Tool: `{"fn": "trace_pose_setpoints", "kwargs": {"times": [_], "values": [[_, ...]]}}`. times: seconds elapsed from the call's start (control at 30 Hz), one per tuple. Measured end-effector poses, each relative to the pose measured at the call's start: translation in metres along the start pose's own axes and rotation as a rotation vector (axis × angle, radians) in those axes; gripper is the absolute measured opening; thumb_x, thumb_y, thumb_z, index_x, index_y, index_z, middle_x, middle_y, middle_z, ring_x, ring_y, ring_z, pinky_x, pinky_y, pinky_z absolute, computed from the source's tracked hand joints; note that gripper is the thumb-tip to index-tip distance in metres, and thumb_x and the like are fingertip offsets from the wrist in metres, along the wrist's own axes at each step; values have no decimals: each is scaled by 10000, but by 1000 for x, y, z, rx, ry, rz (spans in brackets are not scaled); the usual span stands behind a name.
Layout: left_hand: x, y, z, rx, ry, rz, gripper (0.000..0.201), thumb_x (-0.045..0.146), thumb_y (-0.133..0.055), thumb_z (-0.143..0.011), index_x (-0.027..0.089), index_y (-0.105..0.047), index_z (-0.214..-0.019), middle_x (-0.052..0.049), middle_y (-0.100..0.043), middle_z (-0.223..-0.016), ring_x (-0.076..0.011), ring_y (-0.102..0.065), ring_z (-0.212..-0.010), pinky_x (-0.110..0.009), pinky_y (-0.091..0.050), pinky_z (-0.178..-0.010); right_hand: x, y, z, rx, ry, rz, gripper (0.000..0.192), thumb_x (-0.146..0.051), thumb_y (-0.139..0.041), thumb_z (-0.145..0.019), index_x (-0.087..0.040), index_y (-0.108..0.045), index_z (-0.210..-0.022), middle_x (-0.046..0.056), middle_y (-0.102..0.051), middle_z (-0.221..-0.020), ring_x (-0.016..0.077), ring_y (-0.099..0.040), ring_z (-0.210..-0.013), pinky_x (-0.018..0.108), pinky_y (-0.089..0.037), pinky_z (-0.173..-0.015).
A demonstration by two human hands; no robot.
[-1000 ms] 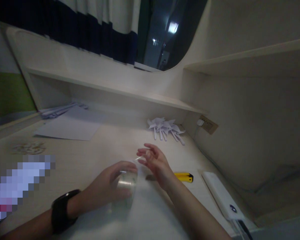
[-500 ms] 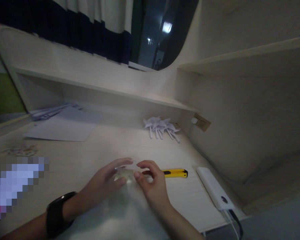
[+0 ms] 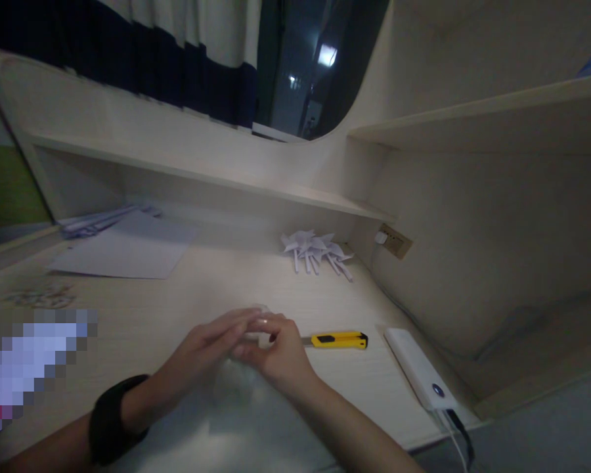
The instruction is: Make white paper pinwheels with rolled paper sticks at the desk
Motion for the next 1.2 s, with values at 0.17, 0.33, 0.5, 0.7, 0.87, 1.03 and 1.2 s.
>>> {"fn": "trace_pose_setpoints", "kwargs": {"times": [0.17,0.33,0.5,0.7,0.87,1.03,1.2], "values": [[6,1,-3,0,47,115,248,368,-515,-923,269,-709,-1041,-24,-634,-1210,-226,-514,-1192,-452,-317,-1087,-6,-7,-1,50,15,25,141,-189,-751,-666,-267,-756,-784,3,-728,-765,199,-628,-721,324,-455,-694],[10,2,-3,-20,24,66,251,388,-517,-919,277,-712,-1031,-25,-615,-1240,-229,-496,-1211,-450,-288,-1100,-13,-12,0,111,73,51,134,-183,-664,-729,-273,-738,-662,-2,-708,-743,197,-632,-744,334,-473,-713],[2,13,-2,-66,50,142,509,423,-716,-761,249,-583,-1220,-82,-593,-1268,-275,-524,-1179,-470,-379,-1026,-7,-2,-3,191,-31,37,83,-199,-710,-682,-263,-750,-647,14,-670,-632,177,-597,-627,301,-452,-596],[1,16,-4,-152,179,100,554,412,-682,-788,231,-500,-1279,-103,-524,-1337,-287,-503,-1195,-477,-397,-994,2,3,-14,129,-120,-130,17,-240,-745,-663,-252,-754,-655,6,-659,-624,149,-573,-595,284,-454,-586],[9,15,-5,-129,183,26,456,392,-667,-790,198,-539,-1183,-101,-599,-1193,-269,-573,-1065,-431,-458,-899,7,5,-22,127,-170,-227,95,-315,-749,-671,-221,-754,-675,4,-668,-615,142,-556,-569,281,-444,-580],[9,16,-3,-127,182,35,470,374,-683,-774,214,-507,-1179,-89,-575,-1204,-256,-566,-1054,-393,-459,-877,4,8,-26,158,-255,-331,141,-322,-777,-618,-186,-745,-642,6,-660,-593,134,-533,-554,276,-424,-576],[10,18,-3,-140,183,18,491,342,-691,-760,222,-468,-1180,-83,-543,-1221,-256,-541,-1077,-368,-458,-852,0,9,-29,188,-242,-331,112,-299,-780,-604,-202,-727,-585,6,-644,-566,142,-530,-550,287,-433,-577]]}}
Point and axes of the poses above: each hand's wrist, its own z-axis away from the middle knuckle, its own y-axis out of the back of the hand, x = y × z, the point moved 2 cm from there along -z, towards the middle knuckle
